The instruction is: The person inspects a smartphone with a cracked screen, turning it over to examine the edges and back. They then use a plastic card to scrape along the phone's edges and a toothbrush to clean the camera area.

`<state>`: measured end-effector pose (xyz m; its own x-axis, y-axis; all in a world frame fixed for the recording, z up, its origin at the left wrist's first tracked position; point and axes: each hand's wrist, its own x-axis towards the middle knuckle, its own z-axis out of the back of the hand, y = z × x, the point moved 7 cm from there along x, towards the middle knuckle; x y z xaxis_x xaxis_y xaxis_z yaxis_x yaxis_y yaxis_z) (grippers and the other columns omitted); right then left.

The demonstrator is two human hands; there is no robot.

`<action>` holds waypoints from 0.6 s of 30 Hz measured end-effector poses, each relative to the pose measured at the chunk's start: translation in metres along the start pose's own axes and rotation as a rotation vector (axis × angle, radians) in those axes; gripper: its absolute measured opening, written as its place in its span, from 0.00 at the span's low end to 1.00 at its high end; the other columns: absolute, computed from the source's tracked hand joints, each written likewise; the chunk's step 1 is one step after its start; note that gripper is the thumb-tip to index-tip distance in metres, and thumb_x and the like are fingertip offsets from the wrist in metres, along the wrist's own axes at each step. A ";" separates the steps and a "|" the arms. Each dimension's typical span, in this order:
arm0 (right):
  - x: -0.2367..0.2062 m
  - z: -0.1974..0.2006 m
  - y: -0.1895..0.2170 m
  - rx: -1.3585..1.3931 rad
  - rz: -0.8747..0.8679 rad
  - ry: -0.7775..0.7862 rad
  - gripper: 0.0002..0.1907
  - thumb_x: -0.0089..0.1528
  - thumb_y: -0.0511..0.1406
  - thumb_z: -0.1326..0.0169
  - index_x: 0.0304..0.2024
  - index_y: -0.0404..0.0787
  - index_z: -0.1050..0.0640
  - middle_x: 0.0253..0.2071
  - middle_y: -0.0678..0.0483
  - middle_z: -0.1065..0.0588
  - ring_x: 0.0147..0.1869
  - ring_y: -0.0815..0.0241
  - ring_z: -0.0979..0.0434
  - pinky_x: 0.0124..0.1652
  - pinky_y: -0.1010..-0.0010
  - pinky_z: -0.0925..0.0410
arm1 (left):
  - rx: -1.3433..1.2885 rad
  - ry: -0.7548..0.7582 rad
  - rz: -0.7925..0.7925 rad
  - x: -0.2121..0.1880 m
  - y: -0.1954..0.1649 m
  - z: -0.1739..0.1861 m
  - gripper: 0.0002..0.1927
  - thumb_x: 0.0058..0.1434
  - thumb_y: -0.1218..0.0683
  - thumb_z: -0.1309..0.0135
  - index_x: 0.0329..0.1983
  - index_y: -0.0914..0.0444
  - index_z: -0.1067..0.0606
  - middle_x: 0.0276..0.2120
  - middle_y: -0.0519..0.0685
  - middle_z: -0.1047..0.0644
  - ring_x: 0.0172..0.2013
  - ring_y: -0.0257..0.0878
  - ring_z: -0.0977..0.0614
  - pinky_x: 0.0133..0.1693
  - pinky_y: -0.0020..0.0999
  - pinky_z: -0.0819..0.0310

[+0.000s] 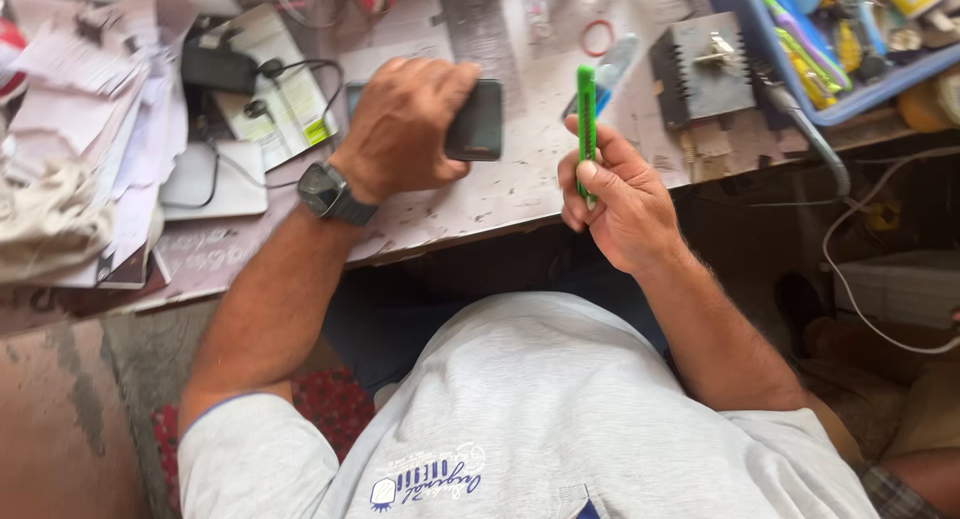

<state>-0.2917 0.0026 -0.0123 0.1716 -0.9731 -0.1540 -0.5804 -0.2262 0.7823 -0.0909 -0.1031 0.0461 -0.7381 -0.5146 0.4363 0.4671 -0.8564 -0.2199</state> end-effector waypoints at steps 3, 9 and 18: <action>0.002 0.003 -0.011 -0.115 0.036 -0.001 0.21 0.71 0.32 0.48 0.66 0.36 0.31 0.42 0.49 0.25 0.33 0.63 0.29 0.34 0.71 0.32 | -0.016 -0.016 -0.061 -0.003 -0.001 0.000 0.44 0.37 0.49 0.24 0.58 0.69 0.27 0.46 0.59 0.21 0.44 0.51 0.19 0.48 0.47 0.26; -0.019 0.034 -0.022 -0.186 0.112 -0.055 0.12 0.75 0.38 0.46 0.47 0.32 0.23 0.27 0.52 0.28 0.26 0.66 0.32 0.24 0.79 0.38 | -0.060 -0.028 -0.071 -0.014 0.003 -0.008 0.44 0.41 0.50 0.24 0.61 0.69 0.28 0.47 0.57 0.21 0.46 0.50 0.19 0.50 0.46 0.25; -0.017 0.010 -0.012 -0.308 0.083 0.013 0.16 0.72 0.35 0.47 0.58 0.32 0.28 0.42 0.38 0.22 0.25 0.60 0.24 0.26 0.76 0.30 | -0.098 -0.023 0.054 -0.013 0.016 0.002 0.41 0.45 0.49 0.25 0.59 0.70 0.27 0.40 0.56 0.21 0.41 0.51 0.18 0.46 0.46 0.23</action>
<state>-0.2960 0.0217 -0.0253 0.1455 -0.9864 -0.0761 -0.3244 -0.1203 0.9382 -0.0731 -0.1097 0.0388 -0.7013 -0.5597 0.4414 0.4547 -0.8282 -0.3277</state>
